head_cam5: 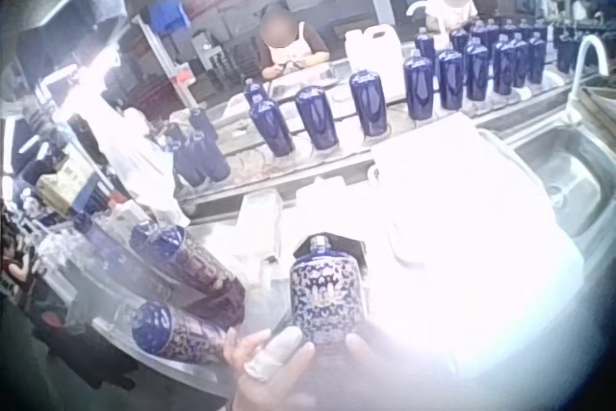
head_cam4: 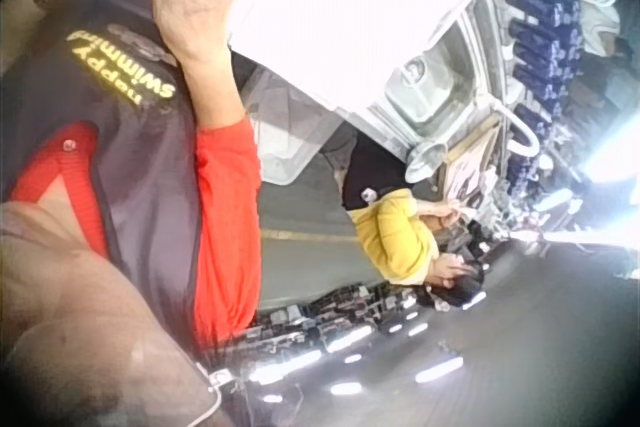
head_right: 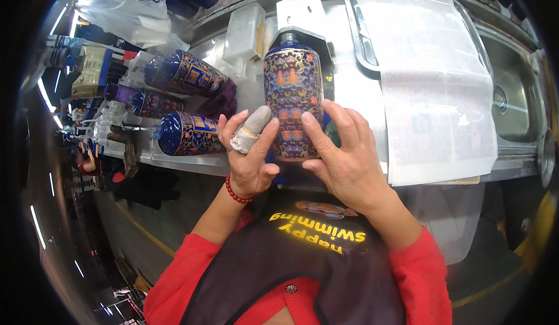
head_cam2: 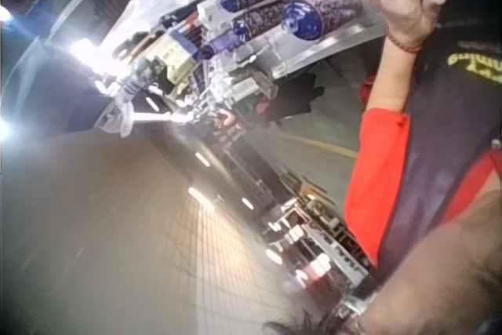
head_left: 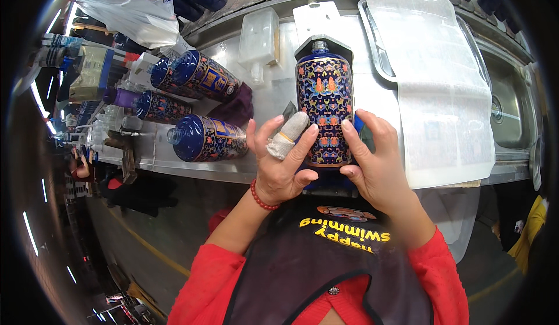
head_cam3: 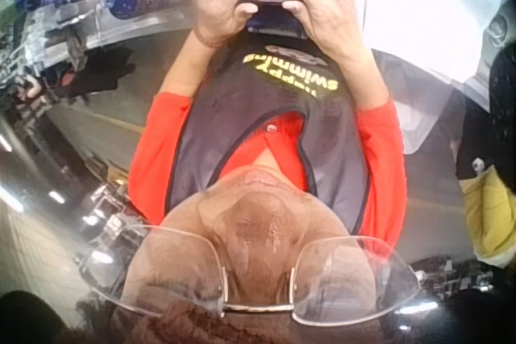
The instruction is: The person retrieves a wooden tray and a green polishing pad from a sink area, then uses the pad to polish a decorative blue ceramic vase on a rotating stand. The person rotates the vase and continues polishing its surface with the pad.
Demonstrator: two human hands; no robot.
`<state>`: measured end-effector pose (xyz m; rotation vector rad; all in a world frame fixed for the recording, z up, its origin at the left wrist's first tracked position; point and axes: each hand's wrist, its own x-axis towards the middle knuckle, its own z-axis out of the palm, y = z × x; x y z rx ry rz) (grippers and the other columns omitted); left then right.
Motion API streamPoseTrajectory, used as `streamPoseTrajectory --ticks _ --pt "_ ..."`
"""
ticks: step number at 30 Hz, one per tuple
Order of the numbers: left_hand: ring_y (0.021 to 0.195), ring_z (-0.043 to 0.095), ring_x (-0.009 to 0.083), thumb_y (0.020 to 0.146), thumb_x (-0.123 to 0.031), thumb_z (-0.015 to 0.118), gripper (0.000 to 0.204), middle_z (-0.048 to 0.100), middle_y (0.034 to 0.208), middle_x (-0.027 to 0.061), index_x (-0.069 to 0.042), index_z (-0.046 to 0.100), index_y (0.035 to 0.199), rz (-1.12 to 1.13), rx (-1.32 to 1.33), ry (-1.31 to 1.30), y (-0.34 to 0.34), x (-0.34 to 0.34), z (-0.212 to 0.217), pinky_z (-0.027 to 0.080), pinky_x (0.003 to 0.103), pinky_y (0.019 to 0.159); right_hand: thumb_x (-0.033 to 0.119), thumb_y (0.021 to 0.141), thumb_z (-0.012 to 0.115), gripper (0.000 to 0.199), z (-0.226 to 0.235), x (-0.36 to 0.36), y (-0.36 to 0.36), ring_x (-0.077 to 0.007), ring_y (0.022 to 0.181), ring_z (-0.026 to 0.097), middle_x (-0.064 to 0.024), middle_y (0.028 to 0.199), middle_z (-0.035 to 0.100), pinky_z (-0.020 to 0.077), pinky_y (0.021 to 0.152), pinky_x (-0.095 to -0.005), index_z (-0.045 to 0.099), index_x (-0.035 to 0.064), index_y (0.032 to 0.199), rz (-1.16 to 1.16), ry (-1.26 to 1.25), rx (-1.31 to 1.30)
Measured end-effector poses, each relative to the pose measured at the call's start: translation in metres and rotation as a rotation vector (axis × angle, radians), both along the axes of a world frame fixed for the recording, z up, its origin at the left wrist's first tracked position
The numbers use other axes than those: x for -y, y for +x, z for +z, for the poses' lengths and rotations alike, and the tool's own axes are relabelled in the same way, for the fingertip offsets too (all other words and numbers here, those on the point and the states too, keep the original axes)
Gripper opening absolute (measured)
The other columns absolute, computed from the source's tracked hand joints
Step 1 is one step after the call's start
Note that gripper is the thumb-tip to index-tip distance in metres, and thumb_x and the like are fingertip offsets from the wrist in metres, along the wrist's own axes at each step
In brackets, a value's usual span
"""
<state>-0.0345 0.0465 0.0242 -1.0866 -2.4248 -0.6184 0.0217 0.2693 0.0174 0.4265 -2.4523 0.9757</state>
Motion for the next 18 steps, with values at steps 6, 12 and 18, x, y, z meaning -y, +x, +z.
streamPoseTrajectory --ticks 6,12,18 --pt "0.132 0.041 0.0296 0.103 -0.063 0.035 0.065 0.066 0.132 0.0098 -0.016 0.071 0.129 0.005 -0.055 -0.051 0.005 0.003 -0.007 0.009 0.055 0.121 0.029 0.083 0.076 0.065 -0.004 0.005 0.013 -0.0379 0.130 0.044 -0.0169 0.148 0.043 0.0395 0.105 -0.0504 0.057 0.0143 0.143 0.019 0.064 0.127" --pt "0.130 0.043 0.0289 0.102 -0.063 0.038 0.061 0.065 0.130 0.0076 -0.019 0.074 0.125 -0.011 -0.089 -0.045 0.005 0.005 -0.008 0.010 0.056 0.121 0.025 0.079 0.078 0.068 -0.003 0.007 0.014 -0.0377 0.130 0.044 -0.0164 0.149 0.041 0.0401 0.104 -0.0496 0.057 0.0149 0.143 0.037 0.053 0.085" --pt "0.129 0.044 0.0280 0.101 -0.063 0.040 0.058 0.064 0.130 0.0070 -0.021 0.074 0.125 -0.040 -0.088 -0.050 0.005 0.008 -0.009 0.011 0.056 0.120 0.023 0.076 0.080 0.071 -0.004 0.008 0.018 -0.0375 0.130 0.044 -0.0162 0.149 0.041 0.0403 0.104 -0.0493 0.056 0.0150 0.143 0.022 0.058 0.082"
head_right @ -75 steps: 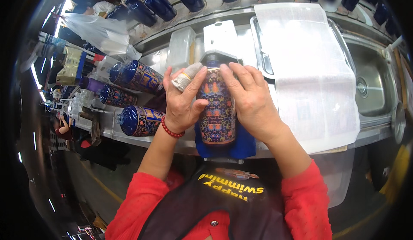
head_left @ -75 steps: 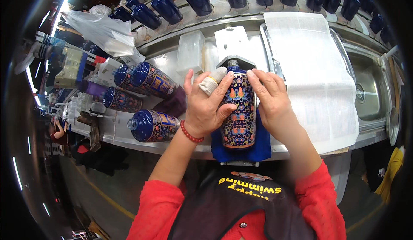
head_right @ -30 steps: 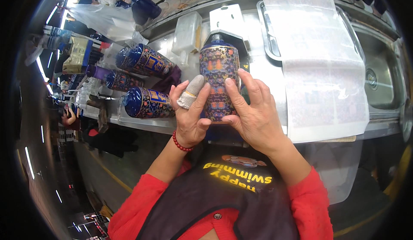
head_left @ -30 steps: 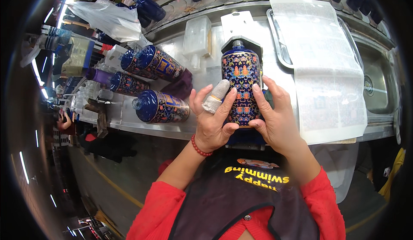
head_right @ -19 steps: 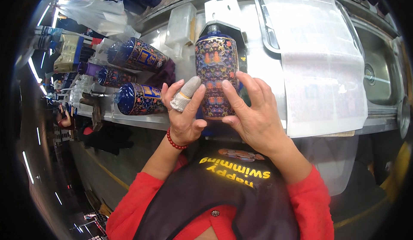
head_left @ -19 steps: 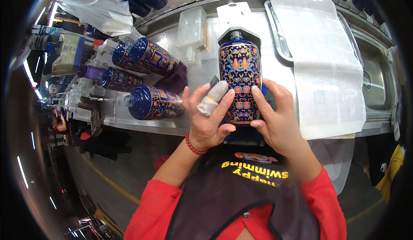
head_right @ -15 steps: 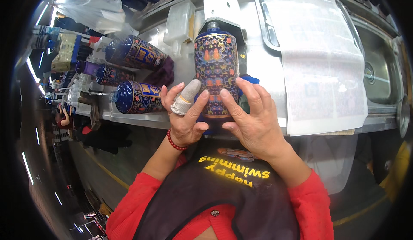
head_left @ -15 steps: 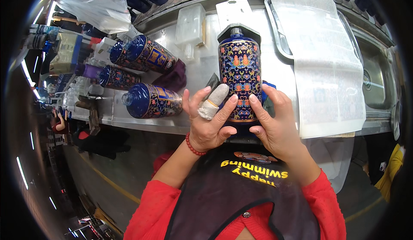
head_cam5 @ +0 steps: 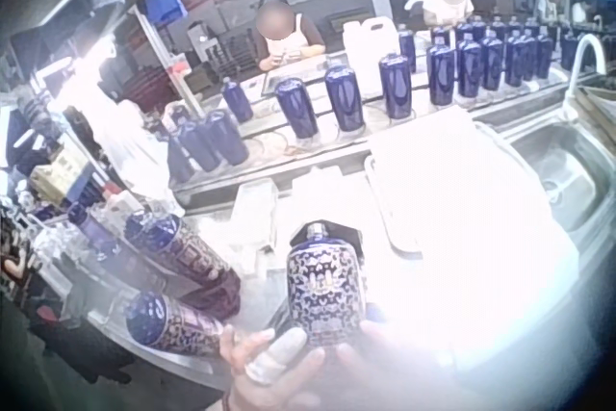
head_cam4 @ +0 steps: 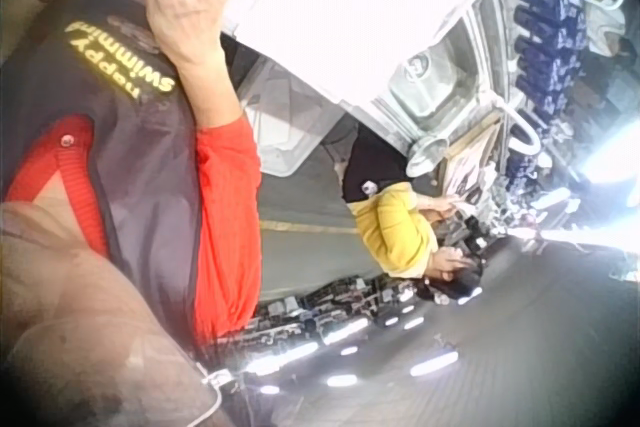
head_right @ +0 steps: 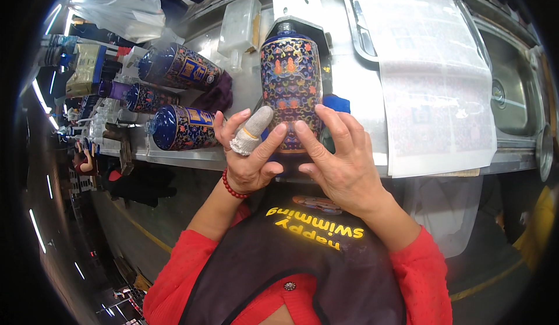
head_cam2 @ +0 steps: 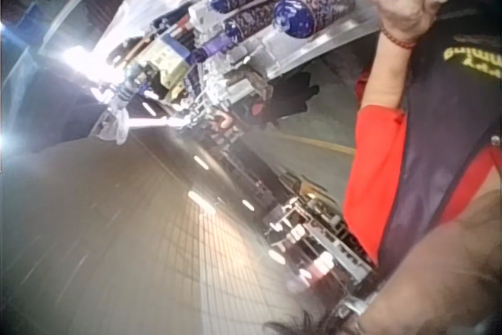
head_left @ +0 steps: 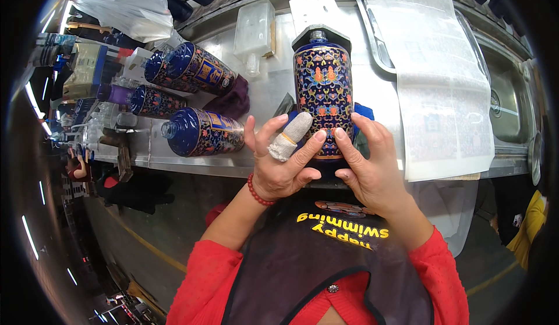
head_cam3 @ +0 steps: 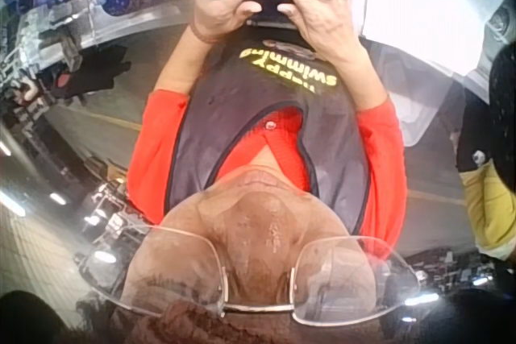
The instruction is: The person retrieves a wooden tray and a green polishing pad from a sink area, then uses the pad to polish a decorative blue ceramic vase on a rotating stand. The person rotates the vase and continues polishing its surface with the pad.
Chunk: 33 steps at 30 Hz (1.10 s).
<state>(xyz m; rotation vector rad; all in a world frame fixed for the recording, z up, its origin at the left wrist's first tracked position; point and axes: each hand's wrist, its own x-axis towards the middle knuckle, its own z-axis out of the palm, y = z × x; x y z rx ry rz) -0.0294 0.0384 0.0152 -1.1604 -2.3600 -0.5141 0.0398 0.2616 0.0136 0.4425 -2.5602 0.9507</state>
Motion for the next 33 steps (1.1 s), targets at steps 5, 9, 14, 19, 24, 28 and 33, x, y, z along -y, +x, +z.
streamPoseTrajectory --ticks 5,9,14,19,24,28,33 --pt "0.128 0.045 0.0266 0.101 -0.062 0.042 0.056 0.064 0.129 0.0065 -0.023 0.075 0.124 -0.030 -0.009 -0.010 -0.002 0.003 -0.001 0.011 0.056 0.121 0.022 0.075 0.081 0.072 -0.002 0.001 0.002 -0.0374 0.130 0.044 -0.0161 0.149 0.041 0.0403 0.104 -0.0489 0.057 0.0154 0.143 0.002 -0.015 0.007" --pt "0.127 0.047 0.0260 0.100 -0.063 0.043 0.055 0.064 0.127 0.0061 -0.024 0.075 0.122 -0.048 -0.021 -0.024 -0.002 0.006 -0.002 0.012 0.056 0.120 0.022 0.075 0.081 0.072 -0.002 0.002 0.003 -0.0374 0.130 0.044 -0.0160 0.149 0.041 0.0404 0.104 -0.0488 0.057 0.0153 0.143 0.015 -0.004 -0.012" --pt "0.126 0.048 0.0247 0.100 -0.064 0.043 0.053 0.065 0.125 0.0032 -0.027 0.076 0.121 -0.100 -0.047 -0.016 -0.002 0.009 -0.005 0.014 0.056 0.120 0.022 0.075 0.081 0.072 -0.007 0.000 0.005 -0.0372 0.130 0.045 -0.0161 0.149 0.042 0.0405 0.104 -0.0488 0.057 0.0146 0.143 0.010 -0.035 0.002" --pt "0.126 0.048 0.0230 0.100 -0.062 0.044 0.050 0.065 0.126 0.0007 -0.028 0.076 0.120 -0.168 -0.038 -0.030 0.002 0.012 -0.004 0.015 0.057 0.120 0.022 0.075 0.081 0.074 -0.008 -0.002 0.006 -0.0389 0.129 0.045 -0.0168 0.149 0.041 0.0402 0.105 -0.0501 0.055 0.0120 0.144 0.026 -0.044 -0.001" --pt "0.127 0.049 0.0268 0.100 -0.064 0.041 0.064 0.068 0.128 0.0085 -0.014 0.073 0.124 -0.214 0.109 0.085 -0.005 0.008 0.010 0.015 0.054 0.121 0.023 0.078 0.079 0.075 0.001 -0.008 -0.010 -0.0409 0.128 0.045 -0.0195 0.148 0.041 0.0394 0.106 -0.0513 0.051 0.0084 0.147 -0.009 -0.068 -0.030" --pt "0.132 0.043 0.0352 0.101 -0.067 0.034 0.081 0.062 0.136 0.0152 0.000 0.061 0.138 -0.011 0.211 0.147 -0.034 -0.008 0.012 0.013 0.053 0.119 0.027 0.087 0.073 0.068 0.007 -0.012 -0.032 -0.0405 0.125 0.046 -0.0212 0.147 0.041 0.0404 0.105 -0.0502 0.050 0.0066 0.147 -0.013 -0.079 -0.023" --pt "0.133 0.041 0.0330 0.100 -0.069 0.034 0.079 0.062 0.138 0.0135 -0.006 0.062 0.140 -0.026 0.161 0.086 -0.044 -0.016 0.011 0.010 0.054 0.119 0.033 0.092 0.068 0.063 0.008 -0.011 -0.046 -0.0394 0.123 0.047 -0.0197 0.145 0.042 0.0410 0.103 -0.0495 0.051 0.0066 0.146 -0.022 -0.048 -0.024"
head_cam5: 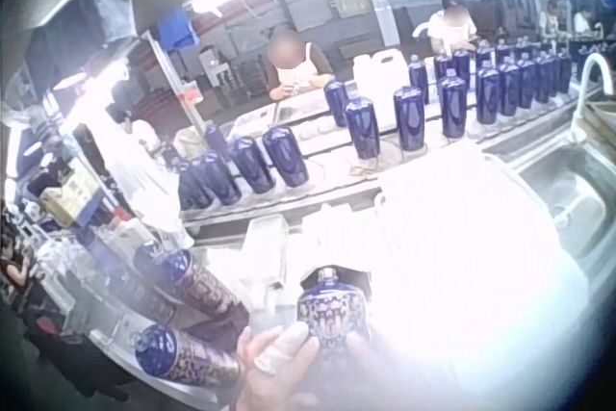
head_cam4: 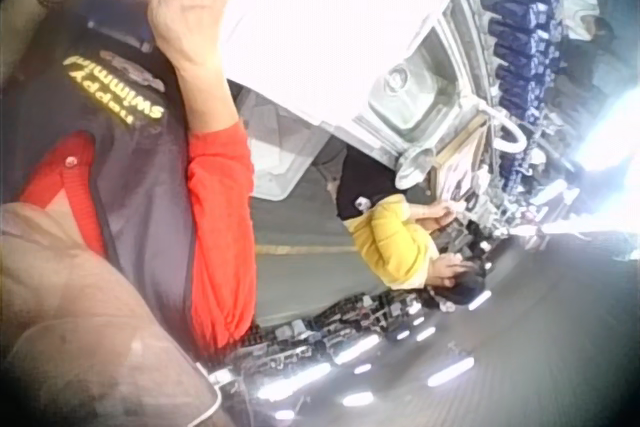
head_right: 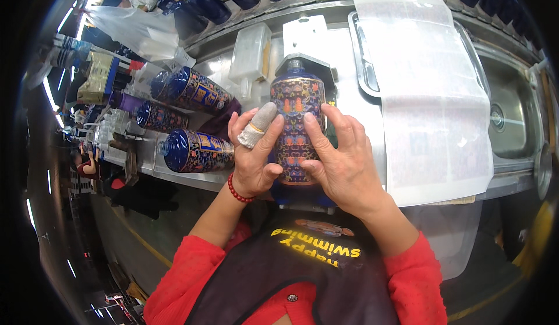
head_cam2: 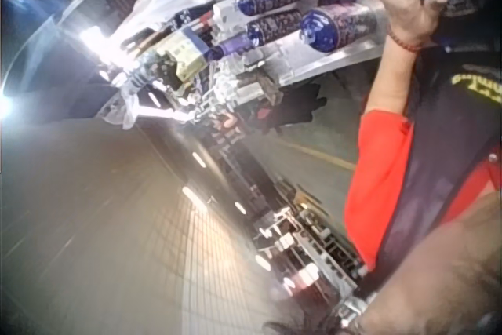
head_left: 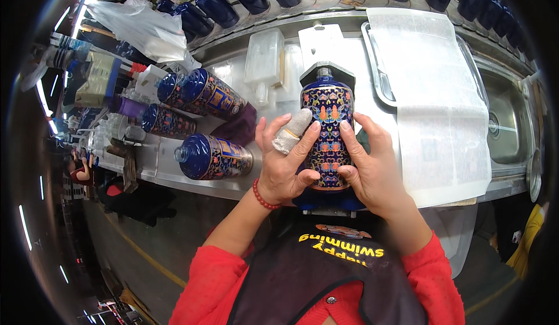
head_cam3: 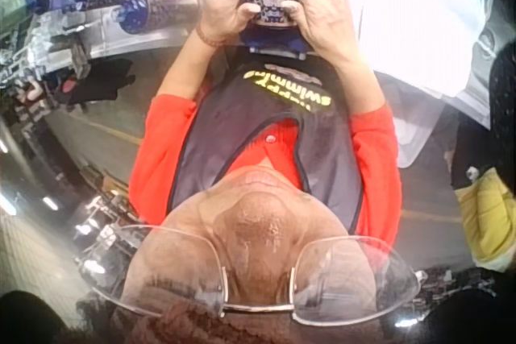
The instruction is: The person retrieves a wooden tray and a green polishing pad from a sink area, then uses the pad to polish a decorative blue ceramic vase on a rotating stand. The person rotates the vase and continues polishing its surface with the pad.
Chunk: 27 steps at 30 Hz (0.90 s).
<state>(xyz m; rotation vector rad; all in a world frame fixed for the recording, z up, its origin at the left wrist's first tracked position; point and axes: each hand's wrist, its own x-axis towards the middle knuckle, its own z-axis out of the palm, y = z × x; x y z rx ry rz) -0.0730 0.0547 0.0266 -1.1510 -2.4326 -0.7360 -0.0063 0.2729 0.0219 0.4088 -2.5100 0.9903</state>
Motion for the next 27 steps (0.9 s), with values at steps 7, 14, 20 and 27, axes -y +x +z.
streamPoseTrajectory --ticks 7,14,20,27 --pt "0.132 0.041 0.0313 0.099 -0.070 0.035 0.079 0.063 0.136 0.0116 -0.007 0.063 0.138 0.015 -0.021 -0.007 -0.009 -0.004 0.004 0.010 0.054 0.119 0.035 0.091 0.069 0.062 0.002 -0.001 -0.008 -0.0392 0.123 0.046 -0.0188 0.145 0.042 0.0415 0.102 -0.0498 0.054 0.0096 0.145 -0.007 0.002 -0.005" --pt "0.131 0.041 0.0302 0.097 -0.072 0.036 0.081 0.063 0.137 0.0106 -0.008 0.063 0.139 0.033 -0.072 -0.086 -0.011 -0.008 0.011 0.007 0.054 0.119 0.033 0.091 0.070 0.060 0.007 -0.004 -0.014 -0.0386 0.123 0.046 -0.0181 0.143 0.043 0.0418 0.102 -0.0495 0.055 0.0117 0.145 0.003 0.024 -0.030" --pt "0.131 0.041 0.0309 0.097 -0.072 0.037 0.079 0.063 0.135 0.0112 -0.010 0.064 0.138 0.052 -0.095 -0.116 -0.012 -0.012 0.014 0.008 0.056 0.119 0.043 0.102 0.055 0.054 0.007 -0.005 -0.017 -0.0403 0.129 0.045 -0.0210 0.144 0.044 0.0351 0.110 -0.0495 0.055 0.0124 0.146 0.003 0.022 0.062" --pt "0.131 0.040 0.0312 0.096 -0.073 0.038 0.080 0.063 0.134 0.0114 -0.010 0.063 0.138 0.063 -0.113 -0.151 -0.012 -0.013 0.017 0.008 0.057 0.118 0.039 0.099 0.059 0.052 0.013 -0.009 -0.022 -0.0396 0.127 0.046 -0.0201 0.143 0.046 0.0356 0.110 -0.0489 0.058 0.0127 0.143 0.026 0.027 0.020"
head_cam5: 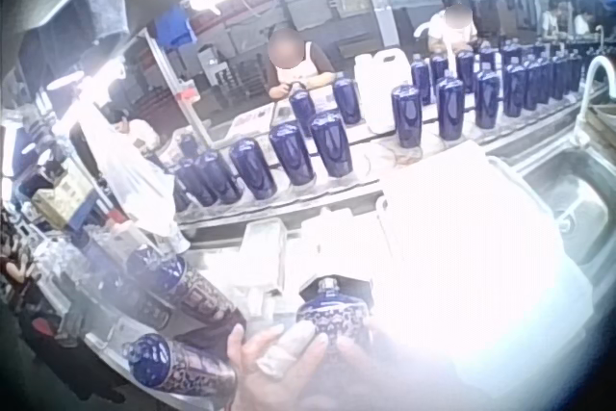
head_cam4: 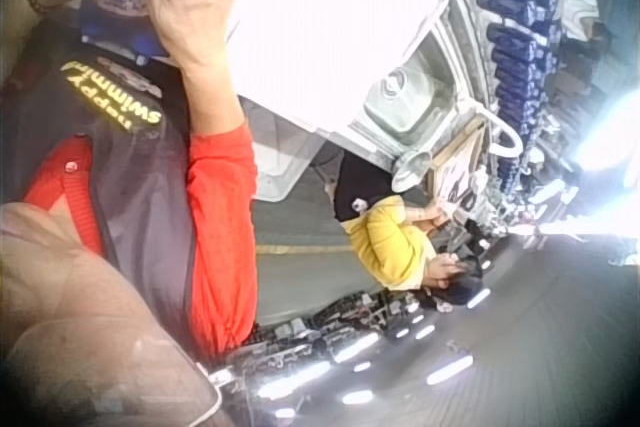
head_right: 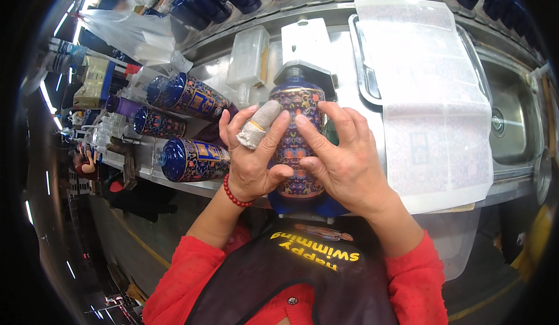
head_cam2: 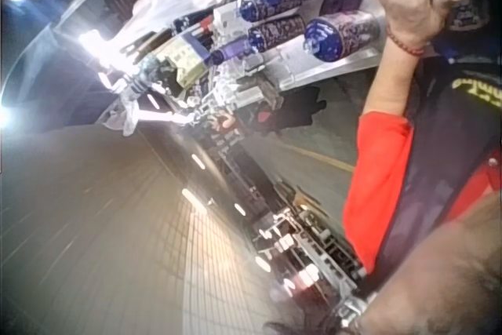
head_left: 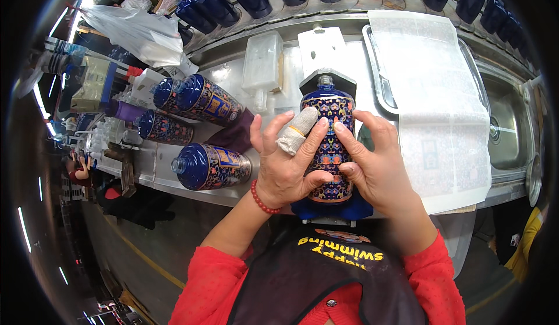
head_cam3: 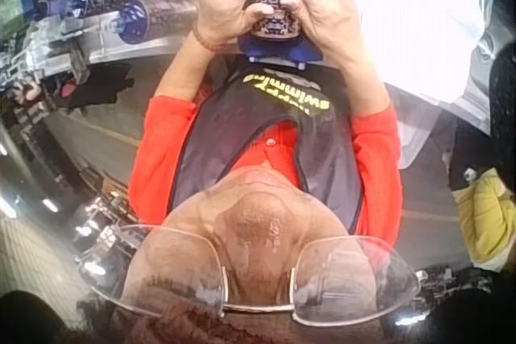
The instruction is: The person retrieves a wooden tray and a green polishing pad from a sink area, then uses the pad to polish a decorative blue ceramic vase on a rotating stand. The person rotates the vase and continues polishing its surface with the pad.
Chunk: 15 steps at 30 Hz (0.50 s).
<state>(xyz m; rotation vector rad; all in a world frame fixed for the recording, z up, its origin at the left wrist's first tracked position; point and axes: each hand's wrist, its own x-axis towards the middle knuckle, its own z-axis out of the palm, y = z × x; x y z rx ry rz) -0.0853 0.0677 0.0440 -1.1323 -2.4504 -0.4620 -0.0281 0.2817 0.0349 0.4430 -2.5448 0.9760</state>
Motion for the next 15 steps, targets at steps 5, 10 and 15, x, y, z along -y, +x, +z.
streamPoseTrajectory --ticks 5,10,15 --pt "0.131 0.040 0.0312 0.096 -0.073 0.038 0.080 0.063 0.134 0.0116 -0.010 0.063 0.139 0.002 0.010 0.000 0.0004 -0.0002 0.0014 0.008 0.057 0.118 0.035 0.097 0.063 0.050 0.0010 0.0002 -0.0058 -0.0390 0.127 0.046 -0.0192 0.143 0.047 0.0370 0.109 -0.0482 0.060 0.0132 0.142 -0.006 -0.004 -0.004" --pt "0.132 0.040 0.0309 0.096 -0.073 0.039 0.080 0.062 0.135 0.0117 -0.009 0.062 0.139 -0.001 0.005 -0.003 -0.0004 -0.0008 0.0009 0.008 0.057 0.118 0.028 0.088 0.072 0.052 0.0018 0.0005 -0.0075 -0.0365 0.121 0.048 -0.0157 0.140 0.048 0.0424 0.102 -0.0475 0.063 0.0137 0.136 -0.018 0.027 -0.067" --pt "0.132 0.040 0.0304 0.096 -0.072 0.038 0.080 0.062 0.136 0.0119 -0.009 0.062 0.140 -0.005 0.008 0.008 -0.0007 -0.0006 -0.0010 0.008 0.057 0.118 0.026 0.086 0.074 0.053 0.0022 -0.0020 -0.0087 -0.0364 0.122 0.048 -0.0158 0.140 0.048 0.0421 0.103 -0.0477 0.063 0.0124 0.136 0.016 -0.037 -0.077"
